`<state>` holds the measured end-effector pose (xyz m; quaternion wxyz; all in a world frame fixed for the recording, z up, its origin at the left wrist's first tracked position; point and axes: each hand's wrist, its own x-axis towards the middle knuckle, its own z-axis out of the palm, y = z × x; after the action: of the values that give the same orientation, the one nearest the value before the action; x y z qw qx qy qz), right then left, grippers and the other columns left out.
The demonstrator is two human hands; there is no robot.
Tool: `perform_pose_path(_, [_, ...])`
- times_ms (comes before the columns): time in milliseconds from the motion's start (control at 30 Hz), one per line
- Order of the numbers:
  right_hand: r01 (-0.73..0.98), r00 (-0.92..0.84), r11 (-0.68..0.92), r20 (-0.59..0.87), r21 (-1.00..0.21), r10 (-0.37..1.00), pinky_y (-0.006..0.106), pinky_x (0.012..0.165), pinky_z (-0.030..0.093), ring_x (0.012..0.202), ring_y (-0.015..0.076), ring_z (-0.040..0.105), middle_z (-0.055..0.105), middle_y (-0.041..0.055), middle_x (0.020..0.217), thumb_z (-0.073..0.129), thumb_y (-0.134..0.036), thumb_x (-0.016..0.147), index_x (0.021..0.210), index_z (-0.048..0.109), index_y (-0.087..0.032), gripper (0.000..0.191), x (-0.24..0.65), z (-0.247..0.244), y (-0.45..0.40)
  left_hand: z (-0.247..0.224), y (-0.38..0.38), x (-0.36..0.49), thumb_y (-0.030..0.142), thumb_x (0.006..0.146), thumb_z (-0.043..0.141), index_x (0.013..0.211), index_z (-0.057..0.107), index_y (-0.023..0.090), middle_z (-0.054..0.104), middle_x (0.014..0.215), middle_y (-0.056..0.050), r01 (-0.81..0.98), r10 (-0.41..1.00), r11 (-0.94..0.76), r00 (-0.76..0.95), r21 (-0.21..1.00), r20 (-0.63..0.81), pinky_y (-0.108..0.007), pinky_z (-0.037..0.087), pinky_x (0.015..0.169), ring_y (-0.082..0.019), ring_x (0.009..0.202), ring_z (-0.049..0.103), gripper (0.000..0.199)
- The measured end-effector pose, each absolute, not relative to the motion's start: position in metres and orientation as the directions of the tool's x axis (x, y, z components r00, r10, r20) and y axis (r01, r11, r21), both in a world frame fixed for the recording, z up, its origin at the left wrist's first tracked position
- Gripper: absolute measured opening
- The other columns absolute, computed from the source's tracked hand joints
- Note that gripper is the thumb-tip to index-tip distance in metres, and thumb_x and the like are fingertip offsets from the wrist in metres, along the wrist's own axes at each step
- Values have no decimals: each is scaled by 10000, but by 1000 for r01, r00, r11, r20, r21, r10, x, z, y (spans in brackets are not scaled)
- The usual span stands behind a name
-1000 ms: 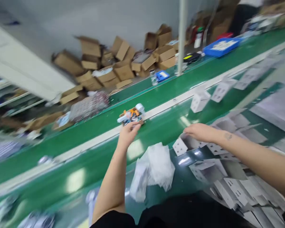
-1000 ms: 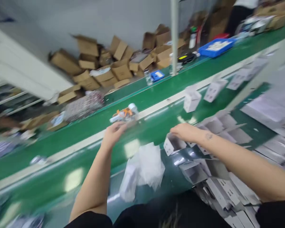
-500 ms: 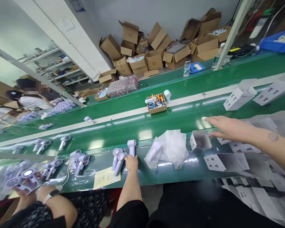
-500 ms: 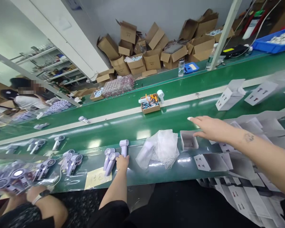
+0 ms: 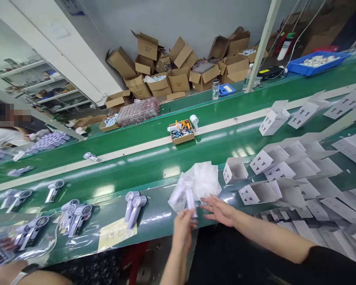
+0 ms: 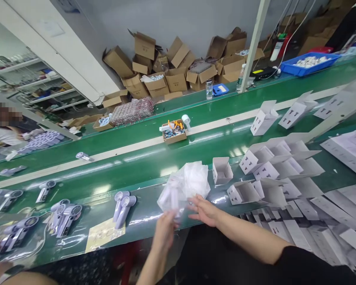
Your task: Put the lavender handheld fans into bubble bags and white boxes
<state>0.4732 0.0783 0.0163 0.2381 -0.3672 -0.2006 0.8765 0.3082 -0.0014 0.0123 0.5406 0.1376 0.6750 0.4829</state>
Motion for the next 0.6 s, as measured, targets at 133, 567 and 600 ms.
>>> perform_pose_path(133, [-363,-502,-751,-563,-551,656,281,676,489,738,132,604,603,-5,889,724,-385,694,1015,454,-232,447,491,12,79,14,3,351,568,743,551,769,609,130,595,593,-35,-122,792,575,-167,809,-588,-241,427,445,-135,476,564,443])
perform_pose_path(567, [-348,-474,-801,-645,-488,599,271,586,512,646,123,592,584,1,850,747,-361,665,1263,383,-275,705,560,2,24,-11,253,364,259,735,621,848,640,112,685,883,-196,739,883,441,-256,509,-394,-322,483,689,-278,860,660,187])
perform_pose_path(600, [-377,-459,-783,-634,-495,622,254,570,504,620,114,586,585,3,827,762,-363,641,1185,458,-236,636,561,-1,21,-14,255,360,237,731,620,808,639,131,690,839,-171,760,894,407,-220,507,-389,-308,481,668,-262,820,667,132])
